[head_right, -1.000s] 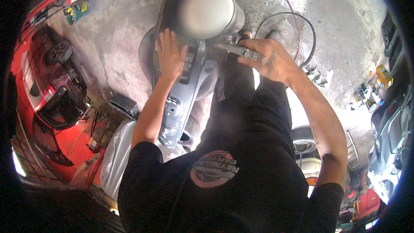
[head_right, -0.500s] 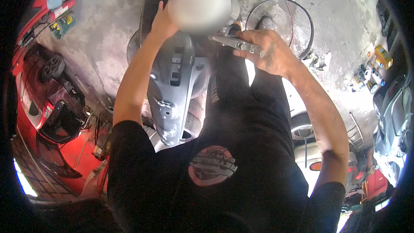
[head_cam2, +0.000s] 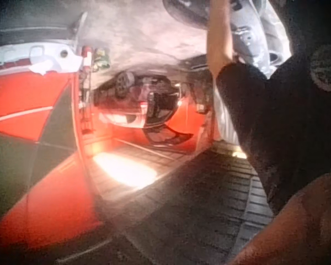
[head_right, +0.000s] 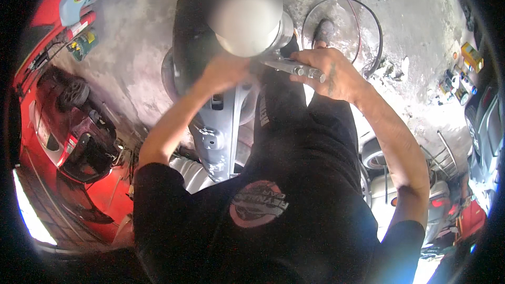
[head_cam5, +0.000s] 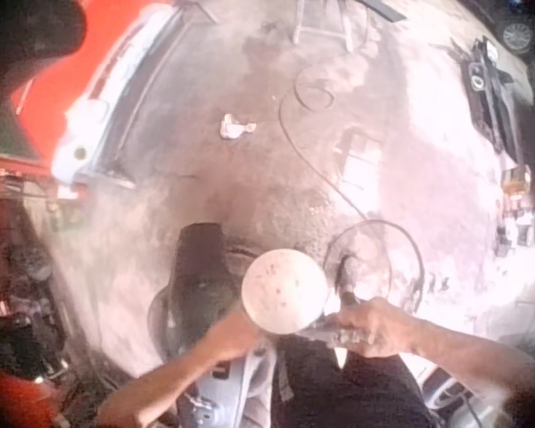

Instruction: The person uses a spray gun to apply a coat of paint to a detached car bumper. They move the spray gun in steady, sweeping motions across the surface, frequently touching the bumper with their left hand to check the finish. The person rotates the bumper to access different angles and continues spraying until the entire visible surface is covered.

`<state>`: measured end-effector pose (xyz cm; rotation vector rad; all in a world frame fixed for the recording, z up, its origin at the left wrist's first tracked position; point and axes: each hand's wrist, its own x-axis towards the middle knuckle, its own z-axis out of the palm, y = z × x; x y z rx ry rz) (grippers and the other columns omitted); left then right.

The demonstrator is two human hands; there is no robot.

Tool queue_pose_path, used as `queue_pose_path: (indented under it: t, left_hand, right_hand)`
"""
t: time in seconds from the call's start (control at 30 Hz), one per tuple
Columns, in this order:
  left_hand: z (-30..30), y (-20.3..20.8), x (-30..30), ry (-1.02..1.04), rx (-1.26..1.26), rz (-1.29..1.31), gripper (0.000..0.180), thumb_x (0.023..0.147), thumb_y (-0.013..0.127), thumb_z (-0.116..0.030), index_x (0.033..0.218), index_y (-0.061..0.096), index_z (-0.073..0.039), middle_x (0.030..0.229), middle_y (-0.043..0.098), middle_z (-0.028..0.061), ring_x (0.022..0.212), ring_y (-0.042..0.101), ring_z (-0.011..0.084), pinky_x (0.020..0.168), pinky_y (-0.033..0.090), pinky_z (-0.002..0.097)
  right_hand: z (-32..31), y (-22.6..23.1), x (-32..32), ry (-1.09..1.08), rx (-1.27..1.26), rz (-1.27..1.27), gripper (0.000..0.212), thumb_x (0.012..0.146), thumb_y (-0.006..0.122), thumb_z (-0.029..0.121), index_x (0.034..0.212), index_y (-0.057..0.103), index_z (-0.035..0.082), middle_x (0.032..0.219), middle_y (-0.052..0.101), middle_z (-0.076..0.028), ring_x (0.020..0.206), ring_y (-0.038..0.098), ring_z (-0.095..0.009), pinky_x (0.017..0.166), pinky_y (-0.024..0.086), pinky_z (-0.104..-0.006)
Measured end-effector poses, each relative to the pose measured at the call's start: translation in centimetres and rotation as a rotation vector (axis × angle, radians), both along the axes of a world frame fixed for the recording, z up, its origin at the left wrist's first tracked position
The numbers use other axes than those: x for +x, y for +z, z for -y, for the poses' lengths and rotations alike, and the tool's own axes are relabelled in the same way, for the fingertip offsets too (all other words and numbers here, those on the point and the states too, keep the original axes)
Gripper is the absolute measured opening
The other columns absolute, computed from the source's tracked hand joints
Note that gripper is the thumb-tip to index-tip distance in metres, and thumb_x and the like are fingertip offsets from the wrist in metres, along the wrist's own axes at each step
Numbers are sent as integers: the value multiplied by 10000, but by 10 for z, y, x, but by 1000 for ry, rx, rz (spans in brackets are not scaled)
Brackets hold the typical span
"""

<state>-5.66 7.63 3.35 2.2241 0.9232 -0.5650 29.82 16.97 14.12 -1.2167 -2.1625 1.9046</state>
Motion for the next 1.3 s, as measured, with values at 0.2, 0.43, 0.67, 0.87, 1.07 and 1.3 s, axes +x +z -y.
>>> queue_pose_path:
  t: [0.2, 0.43, 0.67, 0.87, 1.07, 1.3]
  left_hand:
    - [-120, -57, -68, 259, 257, -458, 647, 1095, 421, -528, 1560, 529, -92, 1611, 483, 210, 1539, 368, 426, 1249, 262, 641]
    - [-16, 19, 5, 44, 180, -289, 649, 1103, 447, -511, 1582, 502, -76, 1673, 421, 206, 1602, 296, 379, 1268, 230, 637]
    - [94, 27, -5, -132, 63, -85, 655, 1093, 483, -491, 1597, 477, -73, 1716, 377, 159, 1614, 281, 360, 1282, 217, 628]
    - [-74, -18, -44, 276, 248, -356, 677, 1120, 399, -514, 1610, 443, -50, 1691, 410, 170, 1593, 307, 393, 1275, 263, 603]
    - [-91, -49, -72, 471, 271, -408, 662, 1110, 398, -543, 1593, 496, -101, 1667, 442, 188, 1589, 312, 411, 1263, 251, 636]
    - [36, 22, 25, 22, 40, -184, 572, 1092, 480, -440, 1520, 573, -72, 1633, 485, 177, 1579, 346, 367, 1271, 208, 655]
  right_hand:
    - [-5, -3, -7, 42, 54, -28, 457, 927, 820, 272, 1288, 724, 8, 1123, 790, -184, 998, 735, -356, 960, 527, -435]
    - [-3, 3, -3, 23, -46, 27, 451, 940, 811, 259, 1304, 712, 13, 1141, 784, -193, 1057, 749, -359, 961, 573, -451]
    - [-7, 4, -3, 26, -44, -39, 449, 932, 810, 230, 1304, 712, -2, 1133, 782, -201, 1012, 764, -360, 934, 585, -427]
    - [-10, -1, -5, 19, -26, -33, 456, 934, 811, 254, 1303, 711, 5, 1132, 788, -185, 1023, 757, -351, 949, 568, -447]
    - [-14, -5, -15, 9, 103, -114, 397, 894, 843, 190, 1212, 730, -20, 1024, 774, -212, 879, 770, -376, 790, 604, -445]
    - [-11, -3, -8, 88, 0, -33, 467, 932, 816, 305, 1296, 731, 25, 1120, 790, -177, 1007, 737, -358, 949, 555, -450]
